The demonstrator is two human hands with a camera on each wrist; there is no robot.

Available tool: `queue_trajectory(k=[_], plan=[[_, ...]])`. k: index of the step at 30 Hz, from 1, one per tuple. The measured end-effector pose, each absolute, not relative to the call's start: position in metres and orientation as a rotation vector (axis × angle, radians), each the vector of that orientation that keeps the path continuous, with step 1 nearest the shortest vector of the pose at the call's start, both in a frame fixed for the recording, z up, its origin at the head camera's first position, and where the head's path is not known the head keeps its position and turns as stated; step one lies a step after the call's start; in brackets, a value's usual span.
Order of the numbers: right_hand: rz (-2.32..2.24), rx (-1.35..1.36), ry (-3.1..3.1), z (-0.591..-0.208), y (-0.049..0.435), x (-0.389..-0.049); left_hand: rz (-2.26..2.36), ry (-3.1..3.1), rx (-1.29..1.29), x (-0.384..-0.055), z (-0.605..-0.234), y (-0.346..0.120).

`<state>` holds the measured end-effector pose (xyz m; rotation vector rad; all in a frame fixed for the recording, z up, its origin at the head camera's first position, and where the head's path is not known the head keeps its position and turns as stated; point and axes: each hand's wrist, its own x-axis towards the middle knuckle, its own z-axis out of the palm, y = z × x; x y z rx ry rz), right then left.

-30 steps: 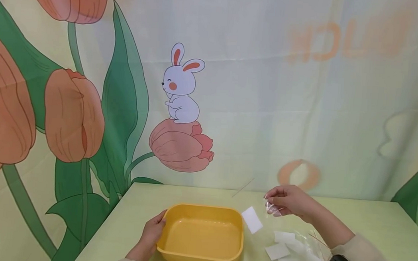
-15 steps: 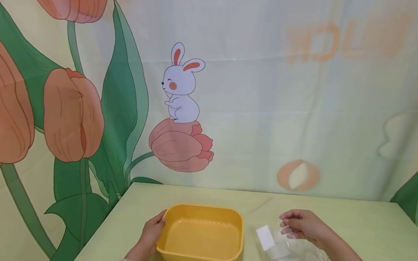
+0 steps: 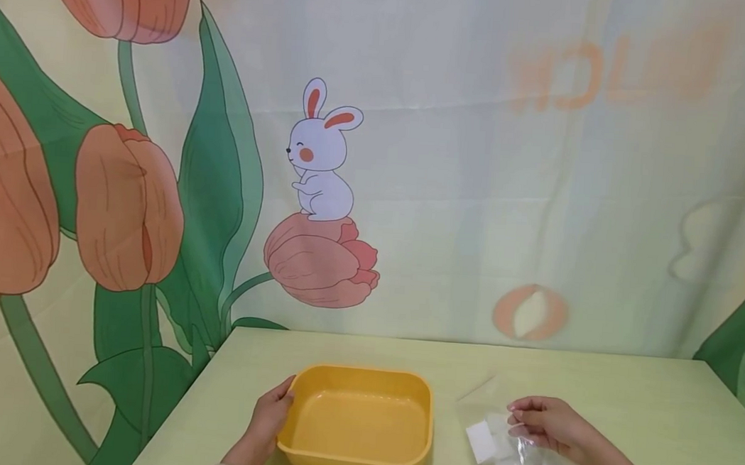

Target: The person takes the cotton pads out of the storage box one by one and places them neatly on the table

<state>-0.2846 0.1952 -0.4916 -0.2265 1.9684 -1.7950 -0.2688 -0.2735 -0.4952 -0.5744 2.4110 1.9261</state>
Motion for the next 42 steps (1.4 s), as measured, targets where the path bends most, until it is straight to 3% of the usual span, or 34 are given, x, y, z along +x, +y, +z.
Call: queue_trajectory(k=[19,26,42], plan=[[-1.594,-0.051,2.272,-0.5,0.208,-0.288,1.92,2.392,-0.603,-0.272,-0.496,-0.273],[-1.566,-0.098,2.313,-0.498,0.218,-0.286,1.926,2.383,-0.583,-0.271,-0.496,-0.273],[-1.473,0.075,2.407,-0.481,0.248,-0.254,1.894,2.419,-0.586,-0.271,-0.493,-0.275]])
